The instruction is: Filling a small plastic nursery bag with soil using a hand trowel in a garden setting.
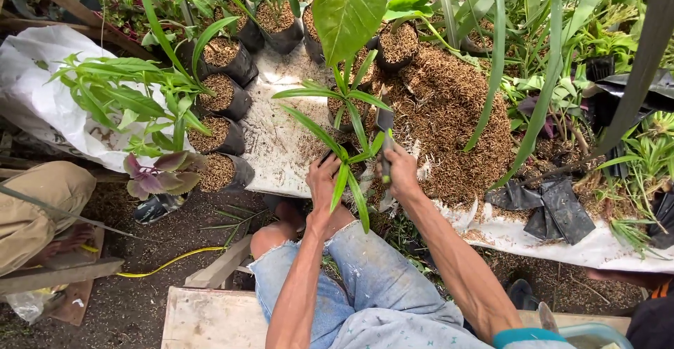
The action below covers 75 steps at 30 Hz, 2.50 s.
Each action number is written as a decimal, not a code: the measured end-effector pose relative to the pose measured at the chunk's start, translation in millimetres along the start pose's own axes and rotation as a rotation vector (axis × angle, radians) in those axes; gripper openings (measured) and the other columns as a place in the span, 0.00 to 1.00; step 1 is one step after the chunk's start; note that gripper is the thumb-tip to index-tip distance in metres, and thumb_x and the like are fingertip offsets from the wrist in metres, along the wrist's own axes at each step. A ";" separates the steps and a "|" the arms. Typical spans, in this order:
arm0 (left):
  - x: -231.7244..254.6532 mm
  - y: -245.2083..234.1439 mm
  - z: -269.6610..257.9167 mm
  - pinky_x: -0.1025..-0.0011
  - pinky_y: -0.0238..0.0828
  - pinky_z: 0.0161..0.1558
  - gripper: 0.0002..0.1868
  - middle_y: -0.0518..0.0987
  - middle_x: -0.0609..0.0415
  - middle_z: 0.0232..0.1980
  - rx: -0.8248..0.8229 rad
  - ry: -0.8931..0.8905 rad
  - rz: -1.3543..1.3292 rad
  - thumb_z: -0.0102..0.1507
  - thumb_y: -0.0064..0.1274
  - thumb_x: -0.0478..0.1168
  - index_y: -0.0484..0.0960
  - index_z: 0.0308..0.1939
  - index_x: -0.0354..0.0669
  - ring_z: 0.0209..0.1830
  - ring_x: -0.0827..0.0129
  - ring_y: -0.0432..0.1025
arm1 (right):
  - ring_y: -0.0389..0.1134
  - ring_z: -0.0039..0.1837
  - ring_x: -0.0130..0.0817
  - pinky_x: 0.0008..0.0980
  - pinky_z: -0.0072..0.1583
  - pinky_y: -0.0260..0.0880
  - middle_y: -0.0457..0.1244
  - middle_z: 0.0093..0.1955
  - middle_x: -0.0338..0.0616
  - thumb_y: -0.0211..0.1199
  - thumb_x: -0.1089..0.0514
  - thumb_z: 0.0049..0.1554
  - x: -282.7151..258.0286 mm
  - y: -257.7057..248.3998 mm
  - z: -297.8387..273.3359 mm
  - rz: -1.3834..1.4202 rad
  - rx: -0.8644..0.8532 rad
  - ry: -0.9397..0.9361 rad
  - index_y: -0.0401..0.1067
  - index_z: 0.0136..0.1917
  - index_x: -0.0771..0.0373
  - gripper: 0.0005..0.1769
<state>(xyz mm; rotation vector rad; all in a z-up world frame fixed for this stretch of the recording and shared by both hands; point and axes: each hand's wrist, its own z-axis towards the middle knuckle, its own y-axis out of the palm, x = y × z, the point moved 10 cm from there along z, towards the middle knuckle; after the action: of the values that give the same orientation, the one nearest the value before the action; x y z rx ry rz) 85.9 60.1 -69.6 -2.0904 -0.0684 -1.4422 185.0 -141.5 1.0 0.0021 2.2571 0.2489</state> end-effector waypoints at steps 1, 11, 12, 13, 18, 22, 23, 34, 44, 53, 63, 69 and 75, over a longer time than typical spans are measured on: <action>0.1 -1.2 -1.2 0.24 0.33 0.81 0.16 0.83 0.52 0.72 -0.006 0.000 0.005 0.73 0.61 0.55 0.91 0.64 0.68 0.86 0.45 0.57 | 0.69 0.36 0.26 0.25 0.33 0.73 0.67 0.45 0.46 0.50 0.61 0.74 4.3 5.0 0.7 0.005 0.004 0.003 0.56 0.86 0.74 0.31; 18.2 -15.3 -4.9 0.30 0.42 0.81 0.15 0.86 0.51 0.69 0.043 0.068 -0.032 0.74 0.59 0.52 0.92 0.63 0.65 0.83 0.44 0.63 | 0.66 0.37 0.23 0.20 0.36 0.71 0.67 0.43 0.39 0.50 0.61 0.75 -5.9 1.6 -35.6 -0.153 0.241 -0.321 0.66 0.80 0.69 0.22; 22.4 -16.7 -5.3 0.31 0.45 0.80 0.15 0.86 0.50 0.70 0.054 0.086 -0.036 0.74 0.59 0.51 0.92 0.64 0.63 0.82 0.43 0.65 | 0.65 0.37 0.23 0.20 0.36 0.70 0.65 0.43 0.38 0.50 0.61 0.75 -11.4 2.8 -48.2 -0.165 0.264 -0.353 0.66 0.79 0.69 0.22; 31.9 -20.2 -8.6 0.31 0.45 0.80 0.15 0.86 0.50 0.70 0.056 0.089 -0.039 0.74 0.59 0.51 0.92 0.64 0.63 0.82 0.43 0.65 | 0.65 0.37 0.23 0.20 0.36 0.70 0.65 0.43 0.38 0.50 0.61 0.75 -7.7 2.8 -40.2 -0.166 0.264 -0.358 0.66 0.79 0.69 0.22; 31.6 -26.3 -9.7 0.34 0.53 0.79 0.15 0.88 0.44 0.64 0.108 0.152 -0.096 0.73 0.61 0.48 0.95 0.61 0.52 0.78 0.35 0.67 | 0.69 0.47 0.34 0.36 0.49 0.75 0.68 0.53 0.53 0.54 0.56 0.76 2.8 -10.4 16.6 -0.302 0.319 -0.442 0.62 0.83 0.70 0.27; 46.5 -27.5 -6.0 0.34 0.56 0.78 0.16 0.87 0.43 0.66 0.106 0.182 -0.100 0.74 0.60 0.51 0.95 0.60 0.53 0.77 0.33 0.67 | 0.68 0.48 0.34 0.38 0.50 0.73 0.68 0.56 0.56 0.55 0.63 0.74 -11.2 -10.8 -5.8 -0.351 0.307 -0.448 0.59 0.85 0.73 0.29; 58.1 -30.7 -11.0 0.29 0.54 0.77 0.18 0.86 0.35 0.65 0.118 0.191 -0.156 0.75 0.58 0.50 0.93 0.61 0.46 0.76 0.25 0.65 | 0.70 0.55 0.39 0.42 0.56 0.74 0.68 0.62 0.62 0.57 0.63 0.73 -6.9 -16.3 -10.9 -0.360 0.292 -0.430 0.58 0.86 0.73 0.31; 7.4 -6.1 5.4 0.51 0.55 0.83 0.21 0.87 0.48 0.66 0.003 0.320 -0.091 0.78 0.51 0.53 0.90 0.59 0.43 0.72 0.47 0.72 | 0.70 0.44 0.36 0.38 0.46 0.73 0.71 0.51 0.62 0.68 0.62 0.65 -46.1 -59.0 -77.5 -0.501 0.084 -0.391 0.68 0.83 0.65 0.34; 42.1 -28.7 -17.6 0.56 0.60 0.77 0.18 0.92 0.54 0.46 0.204 0.472 0.021 0.77 0.50 0.54 0.89 0.58 0.50 0.44 0.63 0.83 | 0.72 0.35 0.39 0.37 0.40 0.73 0.77 0.53 0.62 0.72 0.63 0.60 -174.5 -22.8 -150.4 -1.177 -0.115 -0.215 0.81 0.73 0.61 0.28; 37.6 -10.6 1.9 0.58 0.73 0.62 0.30 0.89 0.55 0.58 0.190 0.507 -0.189 0.70 0.60 0.49 0.81 0.78 0.54 0.48 0.58 0.84 | 0.81 0.48 0.42 0.46 0.51 0.83 0.76 0.42 0.38 0.67 0.53 0.56 -169.3 58.3 -151.1 -2.073 -0.240 -0.648 0.83 0.46 0.46 0.06; 6.9 12.3 -10.8 0.52 0.76 0.65 0.31 0.83 0.44 0.71 0.346 0.850 -0.535 0.72 0.60 0.48 0.75 0.78 0.48 0.63 0.47 0.80 | 0.80 0.49 0.47 0.44 0.50 0.81 0.73 0.44 0.46 0.61 0.55 0.56 -160.0 45.1 -147.4 -2.094 -0.122 -0.892 0.79 0.50 0.53 0.09; 6.3 -4.6 -0.4 0.63 0.77 0.49 0.24 0.84 0.39 0.66 0.302 0.537 -0.112 0.68 0.65 0.33 0.77 0.66 0.37 0.50 0.60 0.81 | 0.76 0.59 0.69 0.63 0.56 0.75 0.72 0.55 0.65 0.64 0.51 0.62 -140.6 -26.1 -122.6 -1.212 -0.084 -0.278 0.76 0.72 0.59 0.27; 51.4 -3.6 -8.4 0.68 0.78 0.54 0.27 0.86 0.46 0.64 0.235 0.858 -0.224 0.69 0.65 0.46 0.78 0.68 0.38 0.48 0.64 0.82 | 0.66 0.56 0.35 0.35 0.51 0.74 0.65 0.57 0.43 0.68 0.49 0.68 -87.4 -37.0 -86.4 0.015 -0.168 -0.304 0.74 0.64 0.54 0.14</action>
<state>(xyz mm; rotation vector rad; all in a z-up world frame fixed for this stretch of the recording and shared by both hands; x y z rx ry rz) 98.6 44.5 -21.5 -1.1743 -0.1240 -2.2246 178.7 -200.6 114.7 -0.0298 1.9292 0.4175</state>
